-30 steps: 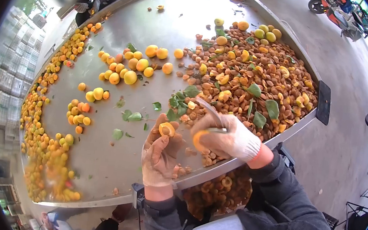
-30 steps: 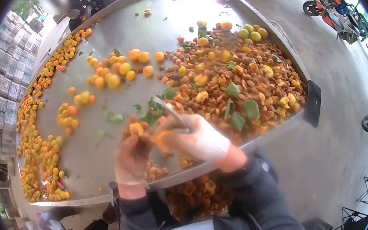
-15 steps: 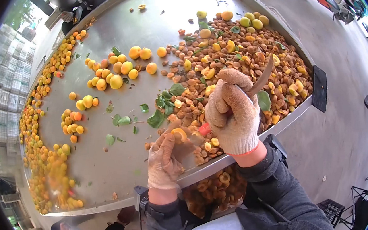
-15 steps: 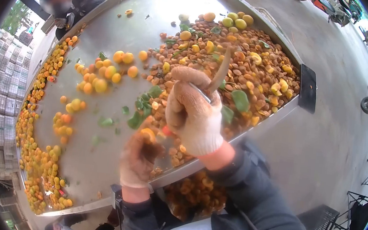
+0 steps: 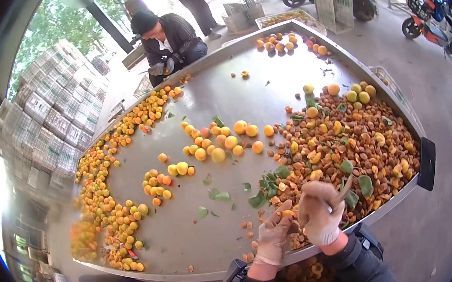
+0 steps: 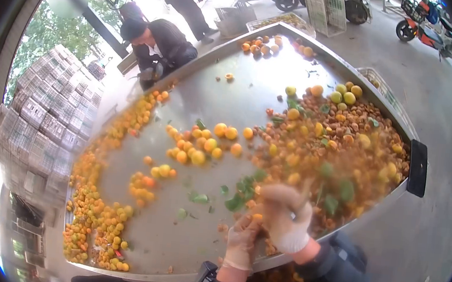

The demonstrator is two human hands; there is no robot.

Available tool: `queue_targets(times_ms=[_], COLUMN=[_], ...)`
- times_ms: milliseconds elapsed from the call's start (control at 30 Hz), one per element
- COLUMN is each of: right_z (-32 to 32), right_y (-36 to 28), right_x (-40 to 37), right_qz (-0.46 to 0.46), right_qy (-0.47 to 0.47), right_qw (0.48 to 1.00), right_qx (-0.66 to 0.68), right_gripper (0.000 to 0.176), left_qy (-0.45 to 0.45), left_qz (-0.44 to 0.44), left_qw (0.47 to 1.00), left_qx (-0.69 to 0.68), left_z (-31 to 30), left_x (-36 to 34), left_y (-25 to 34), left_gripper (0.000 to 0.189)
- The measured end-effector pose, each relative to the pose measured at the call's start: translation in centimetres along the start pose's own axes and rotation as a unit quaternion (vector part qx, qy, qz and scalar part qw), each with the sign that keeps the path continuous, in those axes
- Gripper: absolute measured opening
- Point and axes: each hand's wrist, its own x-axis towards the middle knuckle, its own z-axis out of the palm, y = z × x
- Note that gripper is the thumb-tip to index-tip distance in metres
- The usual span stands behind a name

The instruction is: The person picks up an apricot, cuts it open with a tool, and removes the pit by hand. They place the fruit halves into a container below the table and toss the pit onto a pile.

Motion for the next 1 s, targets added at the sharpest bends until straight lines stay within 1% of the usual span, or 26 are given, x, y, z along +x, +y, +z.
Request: queue_targets(times_ms=[33, 67, 100, 133, 167, 200, 233, 267, 300, 333, 367, 400, 433, 467, 533, 567, 633, 667, 733, 767, 833, 867, 933, 1000], right_z=[-0.2, -0.2, 0.1, 0.3, 0.5, 0.6, 0.7, 0.8, 0.3, 0.3, 0.3, 0.3, 0.4, 0.3, 1.5, 1.5, 1.5, 1.5, 1.4, 1.4, 1.3, 1.1, 0.6, 0.9], right_y=[0.7, 1.1, 1.2, 1.3, 1.0, 0.6, 0.0, -0.7, -2.1, -1.8, -1.2, -0.5, 0.1, 0.1, -0.9, -0.7, -0.3, -0.1, 0.0, 0.1, 0.5, 0.8, 1.5, 1.4], right_x=[-0.5, -0.9, -1.3, -1.4, -1.3, -1.0, -0.6, -0.3, 0.1, 0.3, 0.6, 0.7, 0.7, 0.8, 1.2, 1.4, 1.4, 1.5, 1.4, 1.3, 1.1, 1.0, 0.9, 0.7], right_qz=[0.002, 0.003, -0.007, -0.02, -0.004, -0.008, 0.044, 0.097, 0.214, 0.213, 0.183, 0.154, 0.175, 0.176, 0.158, 0.155, 0.165, 0.163, 0.142, 0.148, 0.096, 0.1, 0.111, 0.108], right_qy=[-0.044, -0.05, -0.062, -0.073, -0.063, -0.066, -0.038, -0.009, -0.011, -0.012, -0.055, -0.098, -0.144, -0.185, -0.211, -0.212, -0.213, -0.214, -0.226, -0.225, -0.255, -0.254, -0.301, -0.309], right_qw=[0.999, 0.999, 0.998, 0.996, 0.998, 0.997, 0.998, 0.995, 0.977, 0.977, 0.978, 0.968, 0.953, 0.917, 0.865, 0.864, 0.858, 0.858, 0.841, 0.84, 0.837, 0.836, 0.832, 0.819], right_qx=[0.016, 0.016, -0.01, -0.036, -0.027, -0.028, -0.02, -0.011, 0.009, 0.008, -0.083, -0.174, -0.201, -0.307, -0.428, -0.429, -0.438, -0.438, -0.47, -0.47, -0.475, -0.476, -0.453, -0.471], right_gripper=[0.014, 0.014, 0.013, 0.013, 0.013, 0.013, 0.014, 0.014, 0.015, 0.015, 0.016, 0.017, 0.017, 0.018, 0.026, 0.026, 0.028, 0.028, 0.026, 0.026, 0.028, 0.028, 0.028, 0.028], left_qy=[0.01, 0.012, -0.021, -0.054, -0.055, -0.059, -0.064, -0.066, -0.054, -0.04, -0.042, -0.017, 0.006, 0.004, 0.022, 0.021, -0.033, -0.034, -0.037, -0.034, -0.019, -0.017, -0.044, -0.055], left_qz=[0.01, 0.014, 0.105, 0.195, 0.2, 0.08, -0.045, -0.043, -0.003, 0.038, 0.039, 0.061, 0.083, 0.083, 0.031, 0.033, 0.076, 0.078, 0.049, 0.044, 0.031, 0.026, 0.045, 0.03], left_qw=[1.0, 1.0, 0.994, 0.974, 0.973, 0.994, 0.983, 0.983, 0.988, 0.991, 0.991, 0.996, 0.997, 0.997, 0.989, 0.989, 0.984, 0.984, 0.976, 0.976, 0.983, 0.983, 0.985, 0.983], left_qx=[-0.017, -0.02, 0.04, 0.1, 0.098, -0.035, -0.166, -0.167, -0.144, -0.121, -0.123, -0.059, 0.007, 0.005, -0.141, -0.142, -0.159, -0.158, -0.21, -0.21, -0.18, -0.18, -0.159, -0.174], left_z=[0.2, -0.1, -0.9, -1.2, -1.6, -1.7, -1.9, -2.1, -2.4, -2.6, -2.7, -2.7, -2.4, -1.8, -0.9, -1.1, -1.8, -2.0, -2.2, -2.2, -2.2, -2.5, -3.0, -3.5], left_x=[0.0, 0.2, 0.8, 1.2, 1.3, 1.4, 1.4, 1.5, 1.4, 1.4, 1.4, 1.2, 0.9, 0.7, 0.5, 0.7, 0.9, 1.3, 1.4, 1.3, 1.2, 1.1, 1.3, 1.6], left_y=[-0.4, -1.5, -2.7, -3.0, -3.0, -2.5, -2.0, -1.7, -1.4, -1.0, -0.5, 0.1, 0.5, 0.8, 1.6, 1.4, 0.7, 0.5, 0.4, 0.4, 0.7, 0.6, 0.2, 0.2], left_gripper=[0.038, 0.038, 0.038, 0.037, 0.037, 0.037, 0.037, 0.037, 0.039, 0.041, 0.041, 0.042, 0.043, 0.043, 0.045, 0.045, 0.045, 0.045, 0.044, 0.044, 0.041, 0.041, 0.037, 0.036])
